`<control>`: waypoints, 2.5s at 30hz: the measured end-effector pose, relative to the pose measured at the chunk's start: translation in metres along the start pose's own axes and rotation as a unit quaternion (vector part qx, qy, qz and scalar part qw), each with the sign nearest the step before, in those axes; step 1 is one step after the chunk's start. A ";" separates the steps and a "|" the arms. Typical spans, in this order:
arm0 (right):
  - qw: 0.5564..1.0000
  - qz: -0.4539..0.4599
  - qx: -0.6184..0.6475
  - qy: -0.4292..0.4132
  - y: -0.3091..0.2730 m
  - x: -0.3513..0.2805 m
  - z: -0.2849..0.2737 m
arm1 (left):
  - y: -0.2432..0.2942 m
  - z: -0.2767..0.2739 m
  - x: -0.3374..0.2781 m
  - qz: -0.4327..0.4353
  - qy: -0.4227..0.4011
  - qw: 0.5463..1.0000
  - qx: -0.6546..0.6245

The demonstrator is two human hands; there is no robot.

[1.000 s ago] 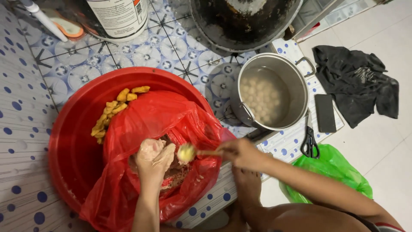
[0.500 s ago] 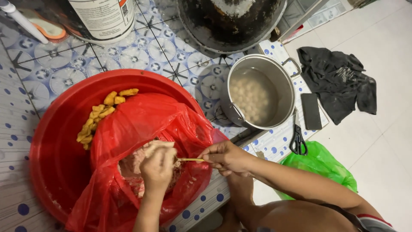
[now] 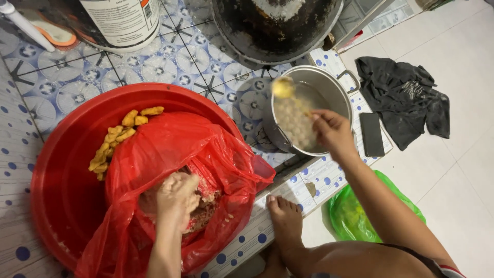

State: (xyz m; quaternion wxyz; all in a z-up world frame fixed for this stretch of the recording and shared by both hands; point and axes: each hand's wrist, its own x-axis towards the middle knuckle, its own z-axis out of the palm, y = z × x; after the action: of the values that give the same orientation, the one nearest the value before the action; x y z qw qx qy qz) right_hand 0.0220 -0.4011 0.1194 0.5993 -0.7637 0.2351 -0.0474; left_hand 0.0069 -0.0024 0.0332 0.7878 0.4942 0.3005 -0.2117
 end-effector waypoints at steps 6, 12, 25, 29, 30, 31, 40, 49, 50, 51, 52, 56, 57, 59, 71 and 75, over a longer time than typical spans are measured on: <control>0.967 0.035 -0.248 0.039 0.068 0.041 -0.031 | -0.045 -0.010 0.017 0.152 0.030 0.967 0.200; 0.913 0.050 -0.403 -0.035 0.107 0.054 -0.028 | -0.018 0.007 -0.005 0.146 -0.054 0.959 0.238; 0.812 -0.304 -0.482 0.127 0.052 0.016 -0.024 | -0.012 0.005 -0.013 0.116 -0.033 0.981 0.149; 0.785 -0.173 -0.593 0.055 0.077 0.026 -0.035 | -0.015 -0.001 -0.009 0.193 0.028 0.945 0.263; 0.768 -0.165 -0.617 0.049 0.084 0.029 -0.036 | -0.009 0.002 -0.015 0.177 0.036 0.945 0.272; 0.768 -0.167 -0.617 0.046 0.092 0.032 -0.043 | -0.010 0.001 -0.012 0.177 0.040 0.945 0.271; 0.940 -0.086 -0.323 0.068 0.059 0.025 -0.028 | -0.012 -0.010 0.001 0.401 -0.115 0.876 0.243; 0.990 -0.110 -0.086 -0.014 0.003 -0.020 0.024 | -0.003 0.004 -0.020 0.284 -0.028 0.945 0.160; 0.990 -0.109 -0.081 -0.019 0.000 -0.024 0.029 | -0.011 -0.001 -0.012 0.306 -0.021 0.934 0.185; 0.991 -0.109 -0.077 -0.025 -0.004 -0.028 0.034 | -0.019 -0.006 -0.004 0.327 -0.013 0.921 0.210; 0.991 -0.110 -0.076 -0.028 -0.006 -0.031 0.037 | -0.014 -0.004 -0.009 0.328 -0.010 0.921 0.209; 0.991 -0.108 -0.064 -0.051 -0.016 -0.045 0.050 | -0.004 -0.002 -0.018 0.373 0.001 0.902 0.218; 0.991 -0.107 -0.055 -0.057 -0.019 -0.050 0.053 | -0.004 -0.003 -0.017 0.384 -0.010 0.901 0.202; 0.989 -0.116 -0.055 -0.068 -0.026 -0.061 0.062 | 0.004 -0.002 -0.023 0.369 -0.070 0.914 0.151; 0.915 -0.290 -0.239 -0.148 -0.065 -0.129 0.111 | 0.019 0.006 -0.039 0.309 -0.104 0.943 0.064; 0.865 -0.392 -0.255 -0.179 -0.073 -0.144 0.125 | 0.015 0.004 -0.036 0.313 -0.090 0.942 0.081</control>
State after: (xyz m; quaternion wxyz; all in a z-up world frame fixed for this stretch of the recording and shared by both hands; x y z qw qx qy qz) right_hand -0.0387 -0.2171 0.1827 0.3469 -0.9147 -0.1913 -0.0795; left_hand -0.0091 0.0017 0.0692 0.7954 0.6043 0.0404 -0.0216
